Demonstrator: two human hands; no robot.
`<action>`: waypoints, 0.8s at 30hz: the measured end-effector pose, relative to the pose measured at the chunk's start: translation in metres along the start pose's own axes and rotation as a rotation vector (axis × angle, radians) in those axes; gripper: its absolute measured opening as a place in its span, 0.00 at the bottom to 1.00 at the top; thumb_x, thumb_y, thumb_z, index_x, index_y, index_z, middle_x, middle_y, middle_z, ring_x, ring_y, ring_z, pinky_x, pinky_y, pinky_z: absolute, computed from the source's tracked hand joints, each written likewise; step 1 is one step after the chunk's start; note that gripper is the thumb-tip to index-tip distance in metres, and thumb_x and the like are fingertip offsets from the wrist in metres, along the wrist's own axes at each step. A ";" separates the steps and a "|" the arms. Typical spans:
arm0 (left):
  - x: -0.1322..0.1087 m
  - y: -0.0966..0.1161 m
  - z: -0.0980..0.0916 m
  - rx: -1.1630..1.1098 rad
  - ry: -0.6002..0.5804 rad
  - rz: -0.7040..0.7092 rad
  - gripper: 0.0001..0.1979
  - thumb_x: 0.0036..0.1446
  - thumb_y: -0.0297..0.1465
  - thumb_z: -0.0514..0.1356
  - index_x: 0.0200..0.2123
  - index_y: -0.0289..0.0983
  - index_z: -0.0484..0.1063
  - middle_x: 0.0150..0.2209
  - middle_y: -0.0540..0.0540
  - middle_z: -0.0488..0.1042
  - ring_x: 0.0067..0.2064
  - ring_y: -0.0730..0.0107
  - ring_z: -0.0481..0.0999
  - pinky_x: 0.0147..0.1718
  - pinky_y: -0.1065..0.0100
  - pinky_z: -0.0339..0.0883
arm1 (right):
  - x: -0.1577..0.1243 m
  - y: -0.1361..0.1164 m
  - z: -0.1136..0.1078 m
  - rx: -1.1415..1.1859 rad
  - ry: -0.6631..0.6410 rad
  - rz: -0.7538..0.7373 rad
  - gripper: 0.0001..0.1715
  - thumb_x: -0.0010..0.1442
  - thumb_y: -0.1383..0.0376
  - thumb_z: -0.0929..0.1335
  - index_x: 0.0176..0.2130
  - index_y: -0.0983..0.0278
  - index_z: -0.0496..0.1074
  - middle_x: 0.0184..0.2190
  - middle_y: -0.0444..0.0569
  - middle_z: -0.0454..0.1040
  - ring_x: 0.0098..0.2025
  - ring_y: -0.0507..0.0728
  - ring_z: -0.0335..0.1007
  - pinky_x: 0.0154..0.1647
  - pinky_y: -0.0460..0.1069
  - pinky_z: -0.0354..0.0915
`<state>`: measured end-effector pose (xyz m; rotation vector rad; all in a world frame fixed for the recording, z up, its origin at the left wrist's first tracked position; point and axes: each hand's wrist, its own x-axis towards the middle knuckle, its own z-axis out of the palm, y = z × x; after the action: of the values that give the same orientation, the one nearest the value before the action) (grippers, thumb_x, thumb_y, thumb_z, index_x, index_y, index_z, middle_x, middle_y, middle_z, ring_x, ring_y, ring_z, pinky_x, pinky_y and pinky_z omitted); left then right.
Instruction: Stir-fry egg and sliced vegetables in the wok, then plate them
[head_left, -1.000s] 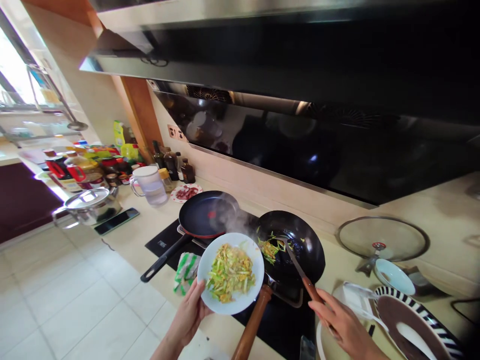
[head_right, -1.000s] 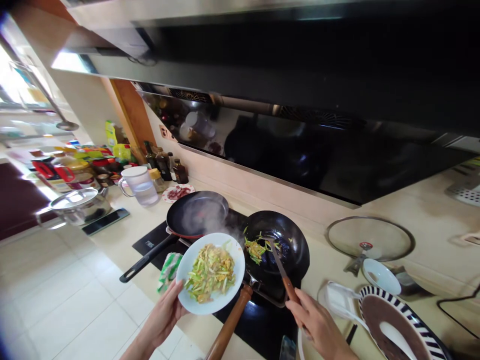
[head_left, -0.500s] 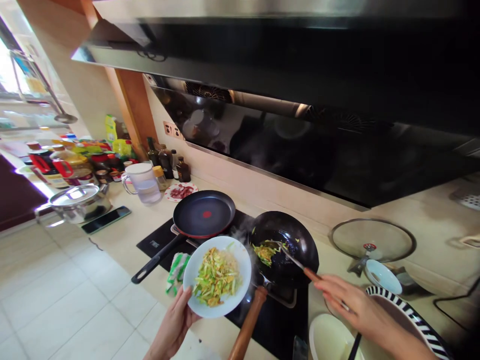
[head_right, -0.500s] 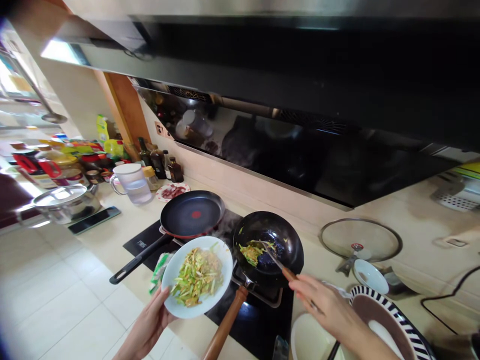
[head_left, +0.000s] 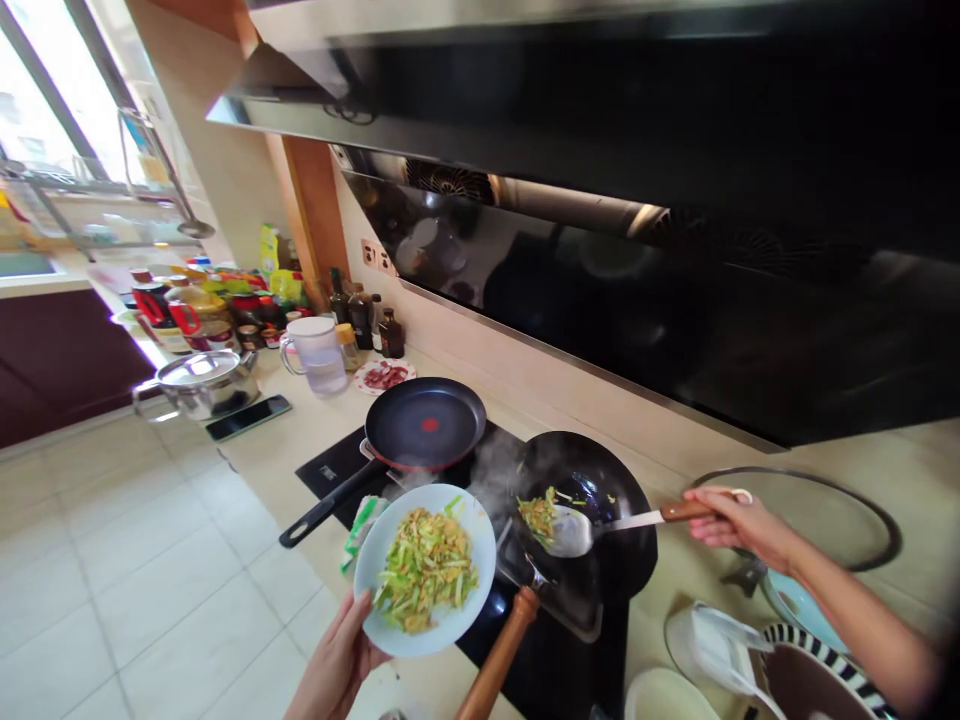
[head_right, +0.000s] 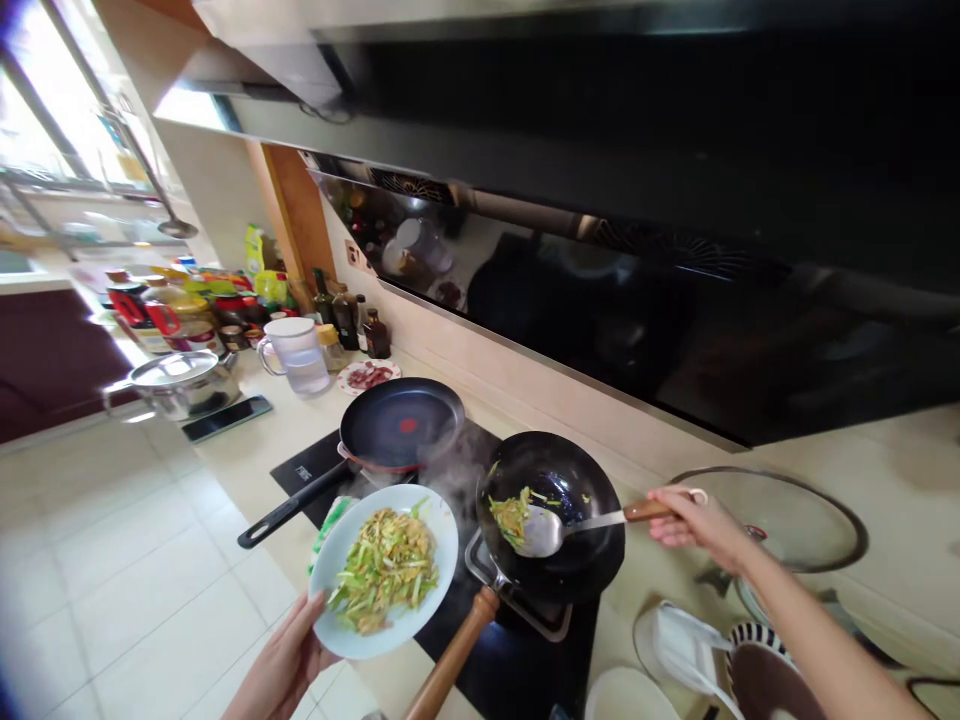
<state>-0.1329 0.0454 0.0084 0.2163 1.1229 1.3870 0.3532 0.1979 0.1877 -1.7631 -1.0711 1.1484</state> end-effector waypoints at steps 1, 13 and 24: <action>0.001 0.000 -0.001 0.000 0.010 0.005 0.32 0.53 0.29 0.64 0.60 0.39 0.57 0.43 0.40 0.78 0.38 0.55 0.80 0.38 0.55 0.77 | -0.003 0.019 0.004 0.062 0.000 0.032 0.18 0.49 0.62 0.73 0.39 0.71 0.73 0.25 0.61 0.78 0.26 0.62 0.77 0.24 0.50 0.74; 0.013 0.017 0.016 0.031 -0.003 0.029 0.31 0.54 0.30 0.62 0.61 0.45 0.58 0.49 0.41 0.76 0.44 0.53 0.79 0.42 0.54 0.76 | -0.055 0.145 0.079 0.774 0.162 0.083 0.34 0.36 0.61 0.79 0.43 0.68 0.69 0.28 0.53 0.80 0.31 0.60 0.78 0.30 0.47 0.75; 0.030 0.034 0.062 0.044 -0.202 0.027 0.29 0.56 0.36 0.60 0.60 0.47 0.57 0.50 0.43 0.75 0.46 0.58 0.77 0.42 0.60 0.76 | -0.078 0.141 0.085 0.925 0.258 0.014 0.33 0.35 0.59 0.79 0.40 0.66 0.69 0.29 0.51 0.80 0.32 0.59 0.78 0.32 0.47 0.76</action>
<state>-0.1168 0.1087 0.0485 0.3954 0.9863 1.3330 0.2878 0.0877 0.0584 -1.1211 -0.2684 1.1222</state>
